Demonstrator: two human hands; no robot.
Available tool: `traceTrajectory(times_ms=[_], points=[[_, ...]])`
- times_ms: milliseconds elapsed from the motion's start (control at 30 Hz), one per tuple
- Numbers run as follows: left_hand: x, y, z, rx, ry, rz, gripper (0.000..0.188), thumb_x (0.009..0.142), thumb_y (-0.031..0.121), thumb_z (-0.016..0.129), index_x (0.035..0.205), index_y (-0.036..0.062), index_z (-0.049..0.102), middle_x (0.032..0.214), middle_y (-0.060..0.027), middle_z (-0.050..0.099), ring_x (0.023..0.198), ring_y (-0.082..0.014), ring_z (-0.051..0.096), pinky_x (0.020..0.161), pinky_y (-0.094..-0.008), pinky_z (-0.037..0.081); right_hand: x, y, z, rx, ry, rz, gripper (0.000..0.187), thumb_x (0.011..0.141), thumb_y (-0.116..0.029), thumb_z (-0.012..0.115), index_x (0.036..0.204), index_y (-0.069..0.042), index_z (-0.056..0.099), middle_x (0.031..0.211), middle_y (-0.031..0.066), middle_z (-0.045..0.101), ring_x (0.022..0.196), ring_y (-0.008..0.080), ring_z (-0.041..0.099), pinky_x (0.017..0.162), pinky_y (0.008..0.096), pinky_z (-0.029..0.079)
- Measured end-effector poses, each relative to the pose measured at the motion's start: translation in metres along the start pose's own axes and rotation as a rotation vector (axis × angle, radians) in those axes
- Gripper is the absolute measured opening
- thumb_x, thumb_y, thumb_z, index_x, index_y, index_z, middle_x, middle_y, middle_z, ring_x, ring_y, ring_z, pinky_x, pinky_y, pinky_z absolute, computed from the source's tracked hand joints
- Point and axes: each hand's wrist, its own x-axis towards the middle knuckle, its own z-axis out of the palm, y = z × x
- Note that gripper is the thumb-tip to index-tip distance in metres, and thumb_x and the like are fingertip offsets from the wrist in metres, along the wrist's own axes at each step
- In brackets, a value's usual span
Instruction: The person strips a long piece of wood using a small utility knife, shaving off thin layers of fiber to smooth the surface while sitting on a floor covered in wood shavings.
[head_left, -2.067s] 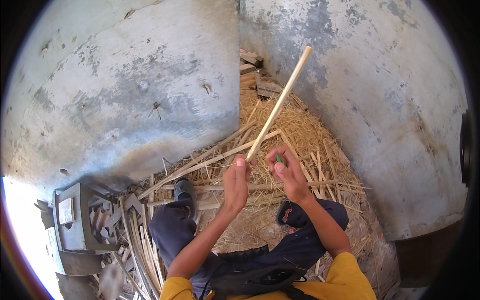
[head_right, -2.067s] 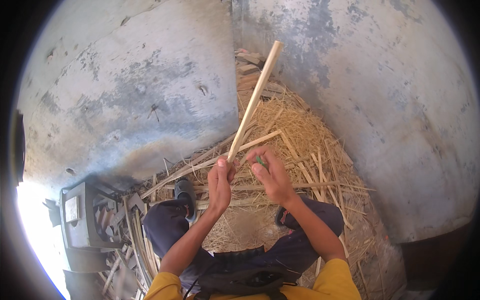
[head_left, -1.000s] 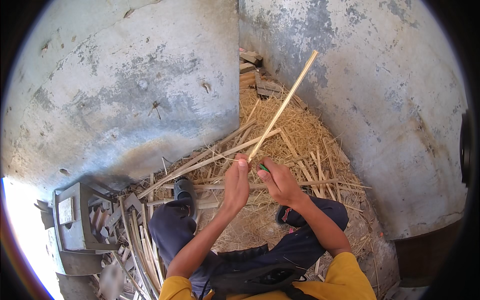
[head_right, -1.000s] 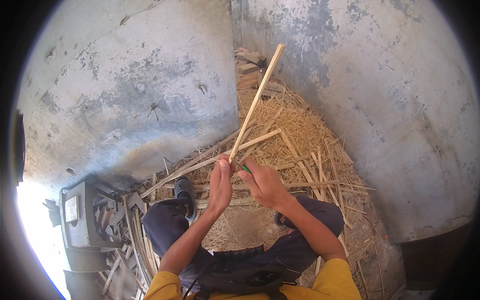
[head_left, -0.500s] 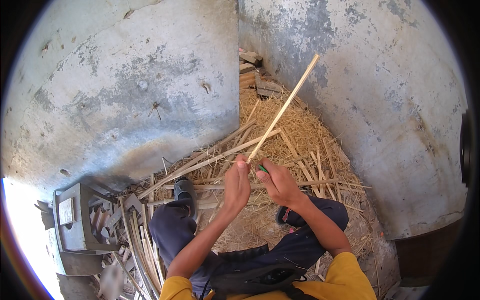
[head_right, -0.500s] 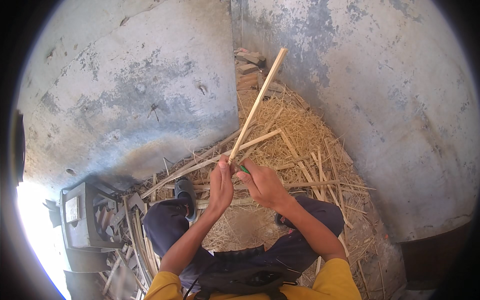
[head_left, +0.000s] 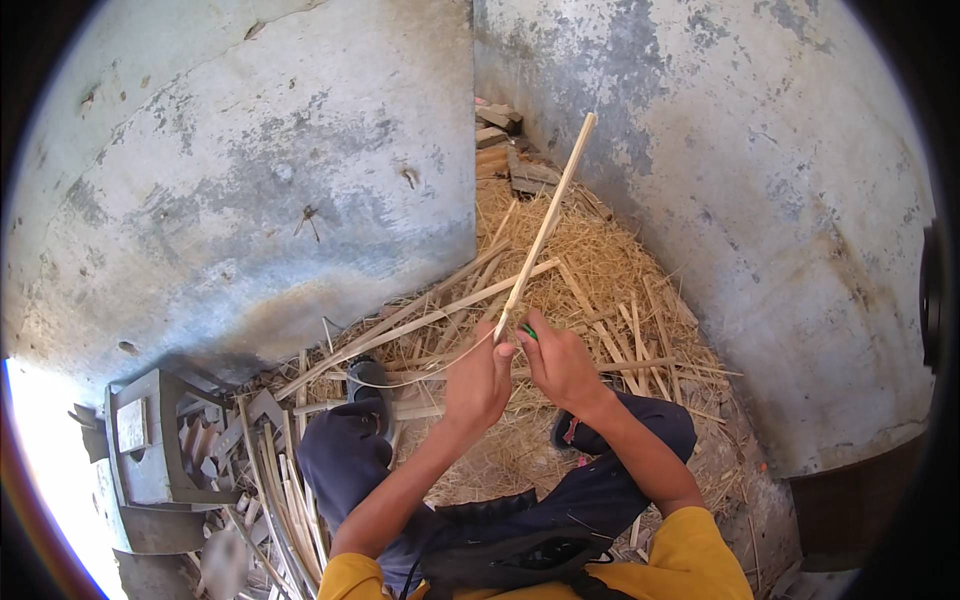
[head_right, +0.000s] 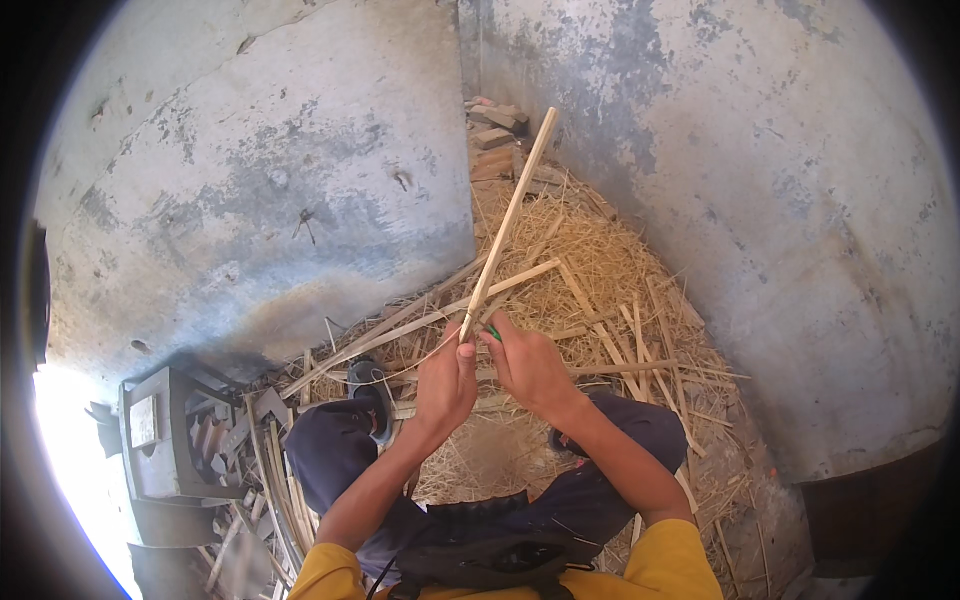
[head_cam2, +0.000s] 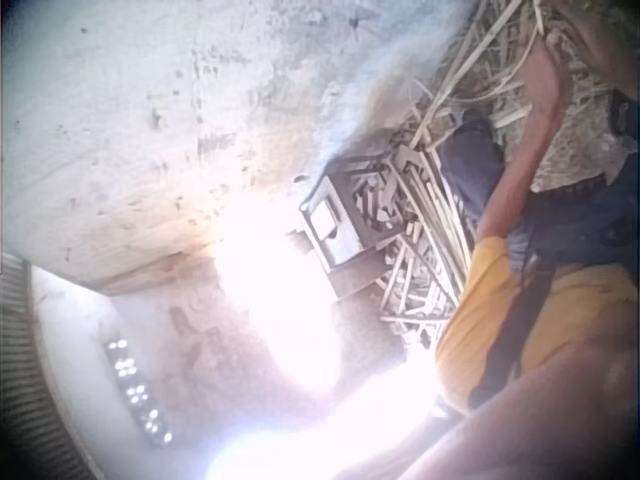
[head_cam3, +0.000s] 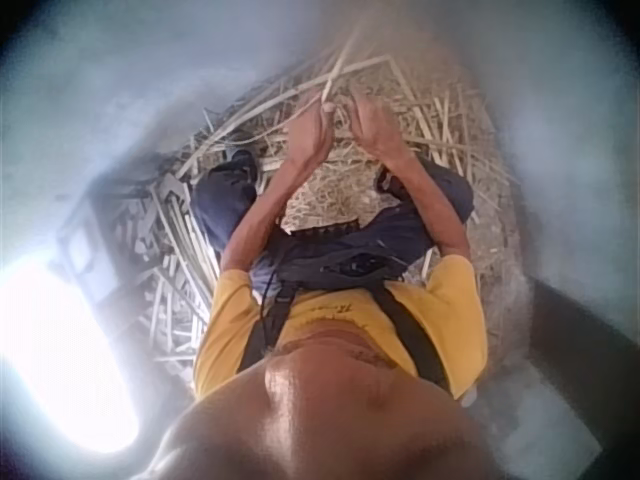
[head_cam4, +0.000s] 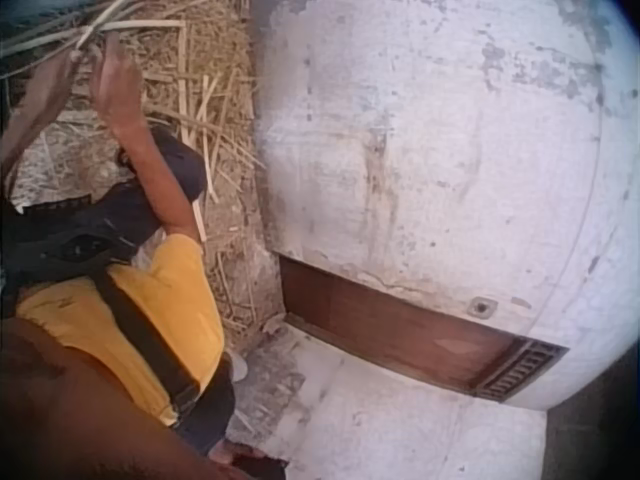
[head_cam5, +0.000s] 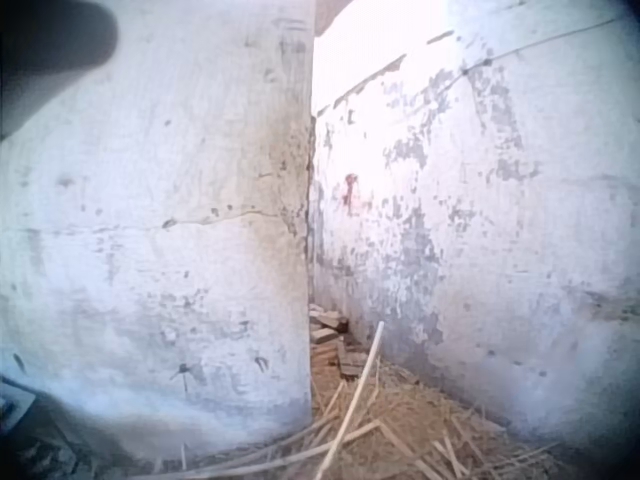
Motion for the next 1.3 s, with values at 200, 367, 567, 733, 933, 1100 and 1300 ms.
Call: traceTrajectory(times_ms=[200, 367, 567, 733, 933, 1100, 1300], points=[[-0.004, -0.005, 0.001, 0.105, -0.065, -0.053, 0.049, 0.115, 0.046, 0.036, 0.122, -0.0004, 0.050, 0.082, -0.0252, 0.063, 0.080, -0.0531, 0.062, 0.070, -0.0593, 0.046, 0.000, -0.014, -0.010, -0.123, -0.079, 0.084, 0.024, 0.109, -0.026, 0.053, 0.111, -0.002, 0.054, 0.066, 0.0262, 0.062, 0.065, 0.0490, 0.065, 0.058, 0.0575, 0.048], [-0.003, -0.007, 0.006, 0.183, -0.082, -0.044, 0.045, 0.115, 0.042, 0.037, 0.123, -0.0008, 0.046, 0.083, -0.0262, 0.064, 0.079, -0.0534, 0.062, 0.069, -0.0603, 0.046, 0.002, -0.019, -0.021, -0.216, -0.175, 0.144, 0.030, 0.110, -0.028, 0.052, 0.120, -0.001, 0.056, 0.068, 0.0278, 0.064, 0.070, 0.0515, 0.067, 0.061, 0.0595, 0.051], [-0.003, -0.004, 0.009, 0.185, -0.124, -0.120, 0.043, 0.114, 0.043, 0.041, 0.112, 0.0002, 0.045, 0.076, -0.0267, 0.061, 0.074, -0.0521, 0.061, 0.065, -0.0600, 0.046, 0.004, -0.019, -0.026, -0.270, -0.219, 0.168, 0.031, 0.110, -0.028, 0.051, 0.120, 0.000, 0.058, 0.072, 0.0286, 0.067, 0.073, 0.0519, 0.068, 0.063, 0.0604, 0.053], [-0.003, -0.007, 0.016, 0.227, -0.140, -0.114, 0.046, 0.114, 0.045, 0.038, 0.113, -0.0006, 0.045, 0.079, -0.0261, 0.064, 0.077, -0.0518, 0.064, 0.066, -0.0599, 0.047, 0.005, -0.022, -0.029, -0.330, -0.279, 0.236, 0.031, 0.110, -0.029, 0.051, 0.116, 0.000, 0.058, 0.073, 0.0287, 0.067, 0.075, 0.0523, 0.069, 0.065, 0.0602, 0.054], [-0.002, -0.009, 0.020, 0.288, -0.128, -0.141, 0.049, 0.114, 0.049, 0.035, 0.115, 0.0017, 0.046, 0.081, -0.0262, 0.065, 0.079, -0.0518, 0.064, 0.068, -0.0600, 0.048, 0.002, -0.020, -0.024, -0.335, -0.247, 0.251, 0.028, 0.108, -0.027, 0.053, 0.114, 0.001, 0.058, 0.074, 0.0297, 0.067, 0.077, 0.0528, 0.069, 0.066, 0.0605, 0.054], [0.004, -0.005, 0.010, 0.209, -0.114, -0.152, 0.047, 0.114, 0.047, 0.037, 0.118, 0.0020, 0.049, 0.081, -0.0249, 0.065, 0.082, -0.0505, 0.066, 0.072, -0.0587, 0.049, 0.008, -0.001, -0.016, -0.065, -0.190, 0.191, 0.030, 0.109, -0.024, 0.054, 0.115, 0.004, 0.061, 0.077, 0.0287, 0.067, 0.075, 0.0492, 0.067, 0.065, 0.0532, 0.050], [0.007, -0.006, -0.004, -0.048, -0.079, -0.223, 0.061, 0.116, 0.045, 0.026, 0.102, -0.0009, 0.063, 0.075, -0.0215, 0.063, 0.073, -0.0463, 0.063, 0.072, -0.0546, 0.046, 0.016, -0.004, -0.029, 0.413, -0.310, 0.205, 0.035, 0.111, -0.029, 0.052, 0.122, 0.003, 0.063, 0.078, 0.0107, 0.065, 0.070, 0.0225, 0.061, 0.064, 0.0376, 0.046]])
